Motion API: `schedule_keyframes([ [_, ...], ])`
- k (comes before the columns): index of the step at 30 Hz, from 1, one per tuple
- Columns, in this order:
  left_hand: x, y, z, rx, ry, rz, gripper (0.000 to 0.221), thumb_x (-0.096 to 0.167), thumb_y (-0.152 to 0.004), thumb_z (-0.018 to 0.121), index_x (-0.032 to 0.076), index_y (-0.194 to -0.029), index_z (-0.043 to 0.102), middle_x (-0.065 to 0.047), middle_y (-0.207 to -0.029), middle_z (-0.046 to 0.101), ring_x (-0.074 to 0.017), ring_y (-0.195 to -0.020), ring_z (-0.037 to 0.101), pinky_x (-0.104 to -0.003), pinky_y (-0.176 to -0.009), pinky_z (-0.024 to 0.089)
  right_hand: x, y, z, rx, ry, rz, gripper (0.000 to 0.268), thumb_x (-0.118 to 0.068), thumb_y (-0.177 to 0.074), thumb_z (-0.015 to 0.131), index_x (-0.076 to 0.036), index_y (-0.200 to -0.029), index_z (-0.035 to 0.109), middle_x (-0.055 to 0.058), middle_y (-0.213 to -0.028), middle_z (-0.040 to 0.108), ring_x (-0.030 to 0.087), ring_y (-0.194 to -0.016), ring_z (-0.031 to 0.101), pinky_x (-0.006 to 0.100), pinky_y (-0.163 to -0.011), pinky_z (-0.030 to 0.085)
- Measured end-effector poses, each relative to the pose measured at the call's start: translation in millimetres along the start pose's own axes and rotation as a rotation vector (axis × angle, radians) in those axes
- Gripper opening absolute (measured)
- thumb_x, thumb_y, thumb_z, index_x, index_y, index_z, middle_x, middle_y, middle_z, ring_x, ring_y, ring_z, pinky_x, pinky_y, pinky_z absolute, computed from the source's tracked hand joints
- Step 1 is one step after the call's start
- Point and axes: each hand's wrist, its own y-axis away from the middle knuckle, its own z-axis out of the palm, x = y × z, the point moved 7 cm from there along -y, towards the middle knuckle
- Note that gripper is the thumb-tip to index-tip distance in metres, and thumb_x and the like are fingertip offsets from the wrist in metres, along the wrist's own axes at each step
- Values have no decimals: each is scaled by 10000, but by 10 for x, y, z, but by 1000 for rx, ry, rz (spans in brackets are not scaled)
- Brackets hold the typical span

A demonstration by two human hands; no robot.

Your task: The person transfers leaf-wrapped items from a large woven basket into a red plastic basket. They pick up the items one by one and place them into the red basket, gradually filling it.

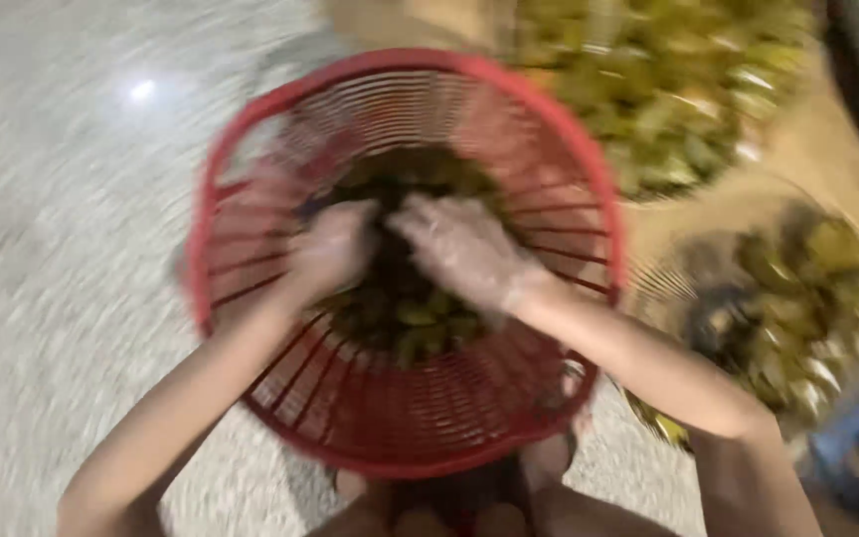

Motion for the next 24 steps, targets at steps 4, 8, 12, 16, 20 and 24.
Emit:
schedule_keyframes([
  [4, 191, 334, -640, 105, 465, -172, 385, 398, -920, 635, 221, -1256, 698, -113, -1158, 720, -324, -1193, 616, -462, -1003, 510, 768, 1082, -908, 245, -470, 277, 255, -263, -991, 623, -141, -1200, 702, 92, -1154, 736, 298, -1078, 693, 433, -910, 554],
  [8, 332, 611, -553, 89, 1183, -501, 428, 235, -873, 771, 39, -1242, 678, -232, -1058, 731, -365, -926, 696, -516, -752, 589, 2085, 2480, -768, 451, -284, 802, 316, -174, -915, 822, -15, -1158, 697, 155, -954, 747, 354, -942, 703, 475, -858, 541],
  [12, 997, 583, -895, 111, 1041, -302, 360, 179, -781, 735, 60, -1119, 777, -108, -999, 844, -204, -823, 782, -290, -748, 630, 3084, 3629, -9, -494, 79, 1455, 787, -386, -995, 589, -127, -1643, 224, 122, -842, 598, 75, -450, 324, 168, -317, 302],
  [16, 1767, 408, -1113, 349, 823, 644, 283, 315, -926, 617, 144, -1141, 682, 0, -888, 754, -51, -496, 499, -133, -354, 406, 3548, 4131, 542, -346, -49, 1484, 567, -303, -961, 683, -172, -1444, 417, 220, -1351, 407, 180, -578, 607, 269, -504, 571],
  [20, 2144, 245, -1268, 194, 810, 344, 287, 198, -820, 752, 106, -1091, 747, -28, -1005, 820, -108, -680, 791, -206, -567, 641, 3546, 4209, 744, -36, -158, 1444, 381, -180, -956, 688, -63, -1313, 628, 202, -1216, 610, 303, -970, 656, 383, -903, 563],
  [24, 2150, 254, -1238, 164, 942, 241, 226, 148, -814, 756, 55, -1019, 770, -11, -921, 813, -98, -719, 727, -223, -675, 587, 3531, 4273, 659, 251, -327, 1598, 417, -113, -864, 782, -23, -1250, 652, 177, -1338, 623, 249, -1119, 654, 333, -978, 537],
])
